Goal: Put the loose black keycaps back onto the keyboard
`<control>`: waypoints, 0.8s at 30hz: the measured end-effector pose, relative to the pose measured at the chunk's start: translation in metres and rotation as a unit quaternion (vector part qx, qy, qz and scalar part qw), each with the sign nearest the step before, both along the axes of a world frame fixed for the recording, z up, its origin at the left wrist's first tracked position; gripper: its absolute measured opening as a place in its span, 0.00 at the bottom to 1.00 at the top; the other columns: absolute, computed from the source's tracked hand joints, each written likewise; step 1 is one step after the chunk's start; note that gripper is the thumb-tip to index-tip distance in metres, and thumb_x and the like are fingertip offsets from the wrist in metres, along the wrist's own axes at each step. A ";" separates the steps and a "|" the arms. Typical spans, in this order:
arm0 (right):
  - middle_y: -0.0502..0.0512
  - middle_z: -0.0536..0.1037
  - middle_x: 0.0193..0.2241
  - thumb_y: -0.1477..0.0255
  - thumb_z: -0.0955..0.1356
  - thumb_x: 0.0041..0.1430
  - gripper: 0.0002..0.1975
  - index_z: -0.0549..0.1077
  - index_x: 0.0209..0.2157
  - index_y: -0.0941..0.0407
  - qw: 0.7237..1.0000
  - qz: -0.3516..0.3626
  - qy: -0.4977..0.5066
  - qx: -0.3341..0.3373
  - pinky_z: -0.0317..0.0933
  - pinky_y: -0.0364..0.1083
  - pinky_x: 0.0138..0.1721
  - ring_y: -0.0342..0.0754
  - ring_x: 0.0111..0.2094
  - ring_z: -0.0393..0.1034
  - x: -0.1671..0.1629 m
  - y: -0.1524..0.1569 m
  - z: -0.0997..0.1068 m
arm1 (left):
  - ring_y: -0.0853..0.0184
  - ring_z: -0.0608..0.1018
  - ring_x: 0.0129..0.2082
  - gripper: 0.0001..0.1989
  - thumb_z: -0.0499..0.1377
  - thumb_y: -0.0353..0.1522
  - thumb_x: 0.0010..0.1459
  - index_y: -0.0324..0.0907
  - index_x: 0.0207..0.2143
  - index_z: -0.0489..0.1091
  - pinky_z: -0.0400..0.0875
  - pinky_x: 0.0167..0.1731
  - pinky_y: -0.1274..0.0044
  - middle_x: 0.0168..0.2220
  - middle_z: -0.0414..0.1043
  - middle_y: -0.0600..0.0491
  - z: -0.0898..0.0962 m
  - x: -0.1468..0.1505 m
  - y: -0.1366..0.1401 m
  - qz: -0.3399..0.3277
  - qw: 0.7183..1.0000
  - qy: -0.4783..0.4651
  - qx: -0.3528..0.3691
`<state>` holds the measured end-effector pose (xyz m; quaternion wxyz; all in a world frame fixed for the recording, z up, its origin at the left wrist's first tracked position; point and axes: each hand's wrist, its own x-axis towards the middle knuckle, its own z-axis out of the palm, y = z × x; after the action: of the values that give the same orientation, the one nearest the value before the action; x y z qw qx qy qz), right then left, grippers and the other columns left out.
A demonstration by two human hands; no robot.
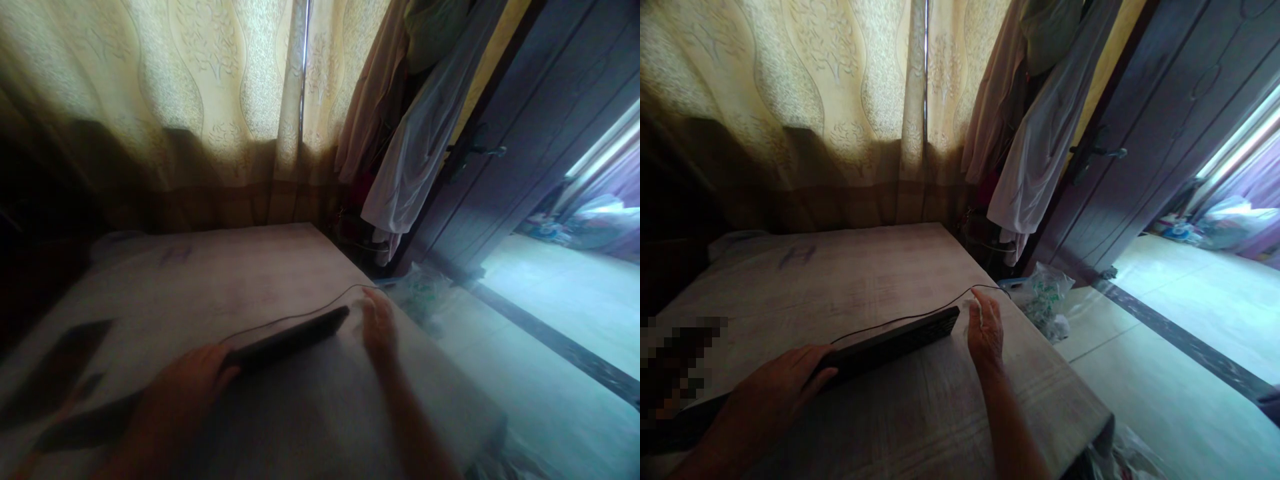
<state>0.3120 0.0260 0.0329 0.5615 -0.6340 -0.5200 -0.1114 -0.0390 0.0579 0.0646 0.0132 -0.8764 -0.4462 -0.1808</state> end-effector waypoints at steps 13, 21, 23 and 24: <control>0.62 0.76 0.52 0.69 0.61 0.68 0.16 0.73 0.52 0.56 0.981 0.020 -0.192 -0.032 0.58 0.60 0.58 0.56 0.57 0.65 -0.030 0.002 -0.013 | 0.52 0.81 0.38 0.22 0.48 0.46 0.62 0.45 0.44 0.76 0.74 0.38 0.61 0.42 0.80 0.46 0.004 -0.032 0.005 0.014 0.999 0.031 -0.008; 0.59 0.77 0.51 0.71 0.60 0.67 0.16 0.72 0.53 0.53 0.968 0.036 -0.237 -0.075 0.48 0.59 0.63 0.54 0.57 0.66 -0.059 -0.002 -0.003 | 0.51 0.80 0.41 0.23 0.49 0.49 0.59 0.47 0.43 0.76 0.73 0.41 0.61 0.43 0.80 0.48 -0.002 -0.046 0.011 0.035 0.998 0.031 -0.036; 0.58 0.77 0.51 0.71 0.60 0.67 0.16 0.72 0.53 0.53 0.965 0.045 -0.245 -0.083 0.47 0.59 0.63 0.53 0.56 0.67 -0.058 -0.003 -0.001 | 0.52 0.81 0.40 0.24 0.49 0.50 0.58 0.48 0.43 0.76 0.73 0.40 0.61 0.42 0.80 0.49 -0.006 -0.050 0.013 0.035 0.998 0.018 -0.042; 0.58 0.77 0.51 0.72 0.60 0.67 0.16 0.72 0.53 0.53 0.964 0.045 -0.247 -0.084 0.46 0.59 0.63 0.53 0.56 0.67 -0.056 -0.002 0.000 | 0.51 0.81 0.40 0.23 0.49 0.50 0.58 0.49 0.42 0.76 0.73 0.39 0.61 0.42 0.80 0.50 -0.009 -0.054 0.014 0.038 0.998 0.008 -0.043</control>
<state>0.2559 0.0237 0.0324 0.3647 -0.6075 -0.6780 -0.1956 -0.0934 0.0717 0.0554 -0.0139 -0.8600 -0.4864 -0.1533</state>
